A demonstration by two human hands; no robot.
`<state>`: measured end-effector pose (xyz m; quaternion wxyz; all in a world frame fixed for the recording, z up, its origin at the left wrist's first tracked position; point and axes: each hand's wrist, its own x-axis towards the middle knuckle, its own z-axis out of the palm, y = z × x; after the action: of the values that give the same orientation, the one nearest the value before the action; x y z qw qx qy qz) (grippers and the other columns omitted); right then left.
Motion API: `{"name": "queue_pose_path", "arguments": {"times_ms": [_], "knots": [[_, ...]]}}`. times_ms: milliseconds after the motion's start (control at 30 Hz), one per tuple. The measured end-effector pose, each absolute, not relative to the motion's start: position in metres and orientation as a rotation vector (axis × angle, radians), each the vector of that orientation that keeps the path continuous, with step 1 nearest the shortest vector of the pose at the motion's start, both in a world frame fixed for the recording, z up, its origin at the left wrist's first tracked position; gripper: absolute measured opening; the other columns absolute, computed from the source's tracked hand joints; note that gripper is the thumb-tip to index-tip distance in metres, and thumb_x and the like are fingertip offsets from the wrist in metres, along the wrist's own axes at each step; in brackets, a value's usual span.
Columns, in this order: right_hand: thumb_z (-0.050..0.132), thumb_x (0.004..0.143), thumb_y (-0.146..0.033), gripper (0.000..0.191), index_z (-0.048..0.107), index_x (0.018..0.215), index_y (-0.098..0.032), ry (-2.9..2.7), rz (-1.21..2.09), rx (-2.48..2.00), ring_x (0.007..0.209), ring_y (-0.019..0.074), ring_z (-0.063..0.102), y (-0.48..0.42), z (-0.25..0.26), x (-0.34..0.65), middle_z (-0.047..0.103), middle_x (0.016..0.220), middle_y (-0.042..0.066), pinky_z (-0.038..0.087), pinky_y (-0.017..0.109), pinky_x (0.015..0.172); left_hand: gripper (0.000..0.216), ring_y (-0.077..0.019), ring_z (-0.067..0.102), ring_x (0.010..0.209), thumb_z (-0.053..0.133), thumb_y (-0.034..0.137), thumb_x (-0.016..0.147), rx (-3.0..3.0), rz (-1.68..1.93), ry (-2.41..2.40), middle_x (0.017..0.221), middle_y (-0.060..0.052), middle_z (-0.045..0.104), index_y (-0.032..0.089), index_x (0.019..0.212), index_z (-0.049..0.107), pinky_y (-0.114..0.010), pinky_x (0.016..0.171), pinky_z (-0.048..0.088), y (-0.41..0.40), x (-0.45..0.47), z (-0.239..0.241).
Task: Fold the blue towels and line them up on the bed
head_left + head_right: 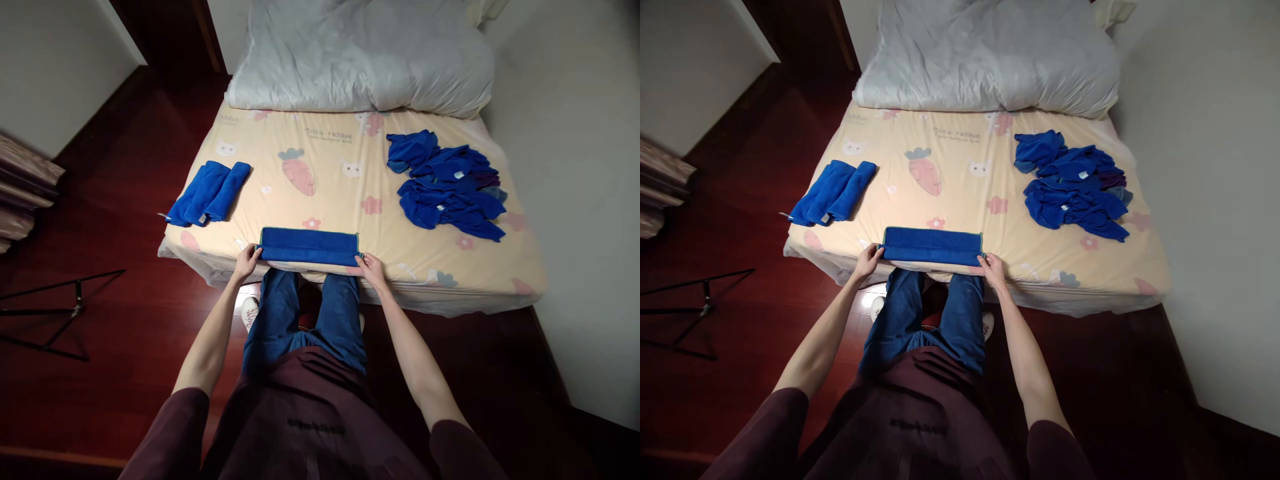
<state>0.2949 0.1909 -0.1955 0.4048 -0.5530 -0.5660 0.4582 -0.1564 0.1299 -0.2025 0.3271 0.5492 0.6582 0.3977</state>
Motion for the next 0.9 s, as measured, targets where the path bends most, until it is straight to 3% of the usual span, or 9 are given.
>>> {"name": "queue_pose_path", "arguments": {"times_ms": [333,633,900], "knots": [[0.069,0.073,-0.068,0.05,0.05,0.07,-0.022,-1.425,1.139,-1.416,0.06,0.0126,0.042,0.195,-0.209,0.298,0.043,0.062,-0.005,0.037,0.026,0.059,0.035,-0.0153,0.046,0.065,0.051,0.054,0.09,1.411,0.941,1.823,0.066,0.001,0.048,0.021,0.078,0.052,-0.027,0.061,0.038,0.139,-0.154,-0.197],[0.068,0.074,-0.073,0.059,0.036,0.063,-0.025,-1.453,1.086,-1.431,0.057,0.0114,0.033,0.196,-0.208,0.295,0.031,0.059,-0.007,0.029,0.025,0.054,0.031,-0.0171,0.053,0.069,0.055,0.052,0.085,1.318,0.887,1.922,0.072,-0.001,0.059,0.021,0.081,0.055,-0.028,0.066,0.042,0.149,-0.152,-0.197],[0.067,0.071,-0.077,0.062,0.035,0.061,-0.025,-1.482,1.097,-1.443,0.054,0.0104,0.029,0.201,-0.206,0.297,0.03,0.056,-0.007,0.026,0.026,0.052,0.026,-0.0205,0.059,0.069,0.057,0.046,0.087,1.324,0.794,2.035,0.069,-0.002,0.062,0.021,0.084,0.059,-0.031,0.069,0.044,0.153,-0.15,-0.191]]}}
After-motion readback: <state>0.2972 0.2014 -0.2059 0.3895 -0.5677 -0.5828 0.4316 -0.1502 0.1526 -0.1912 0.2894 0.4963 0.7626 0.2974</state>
